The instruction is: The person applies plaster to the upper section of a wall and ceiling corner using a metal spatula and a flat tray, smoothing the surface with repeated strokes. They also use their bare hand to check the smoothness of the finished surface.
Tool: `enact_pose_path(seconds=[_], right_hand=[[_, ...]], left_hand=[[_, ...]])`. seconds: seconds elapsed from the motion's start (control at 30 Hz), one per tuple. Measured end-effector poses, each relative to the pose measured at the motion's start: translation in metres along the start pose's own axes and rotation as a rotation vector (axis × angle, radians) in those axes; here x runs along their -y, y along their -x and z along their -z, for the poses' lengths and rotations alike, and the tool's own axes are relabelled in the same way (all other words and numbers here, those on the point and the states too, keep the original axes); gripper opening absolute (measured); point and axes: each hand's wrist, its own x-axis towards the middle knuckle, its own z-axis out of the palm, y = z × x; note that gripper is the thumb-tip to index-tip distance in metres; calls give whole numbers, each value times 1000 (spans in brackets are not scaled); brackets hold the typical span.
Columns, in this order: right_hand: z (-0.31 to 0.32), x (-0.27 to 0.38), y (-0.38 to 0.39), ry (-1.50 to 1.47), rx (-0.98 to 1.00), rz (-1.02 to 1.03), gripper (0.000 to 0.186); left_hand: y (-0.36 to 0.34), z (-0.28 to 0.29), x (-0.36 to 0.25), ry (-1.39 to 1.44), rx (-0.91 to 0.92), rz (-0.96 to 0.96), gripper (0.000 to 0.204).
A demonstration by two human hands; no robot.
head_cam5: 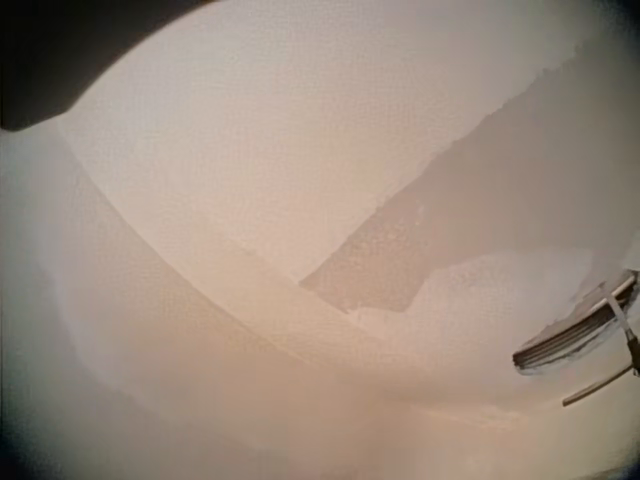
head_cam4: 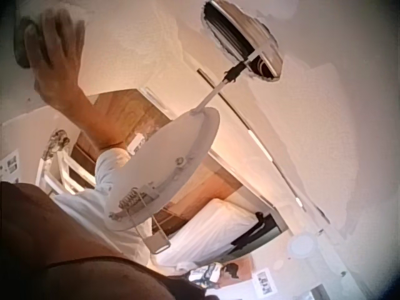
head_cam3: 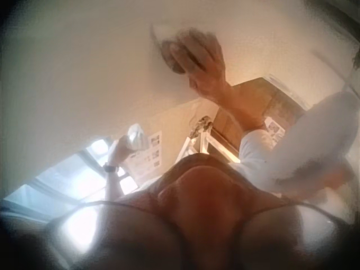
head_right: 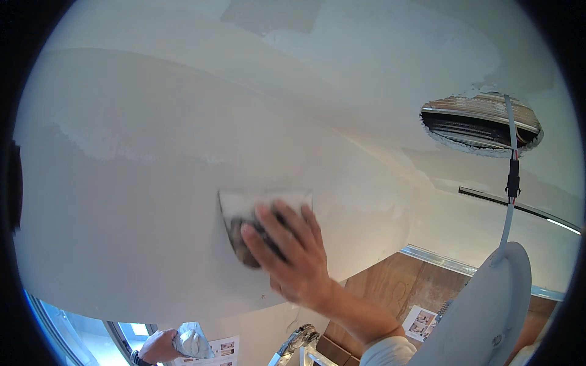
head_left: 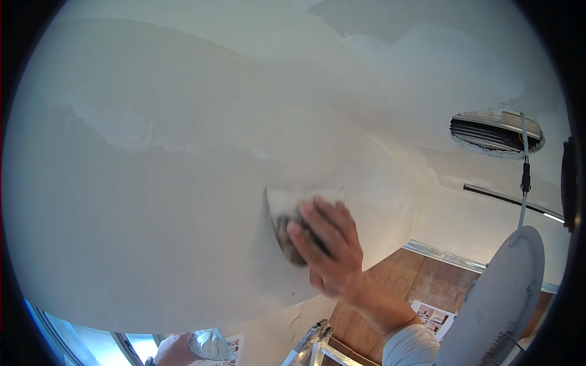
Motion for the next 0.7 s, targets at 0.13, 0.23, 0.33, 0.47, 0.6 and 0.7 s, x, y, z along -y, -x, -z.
enact_pose_path(seconds=[0.13,0.23,0.33,0.47,0.6,0.7], right_hand=[[24,1,9,-97,21,-17,55],[23,-21,-11,42,-139,-38,53],[7,-43,-33,155,-216,29,55],[-10,-54,-58,182,-259,44,58],[-20,-57,-75,181,-280,-5,59],[-21,-60,-75,150,-268,12,59]], left_hand=[[5,-2,-16,-51,-146,-126,51],[-3,-10,-14,-59,-207,-213,53],[-5,-9,-16,-98,-218,-245,49],[-1,-8,-7,-68,-259,-246,44],[-2,-11,13,-83,-219,-211,41],[-5,-14,22,-105,-239,-217,39]])
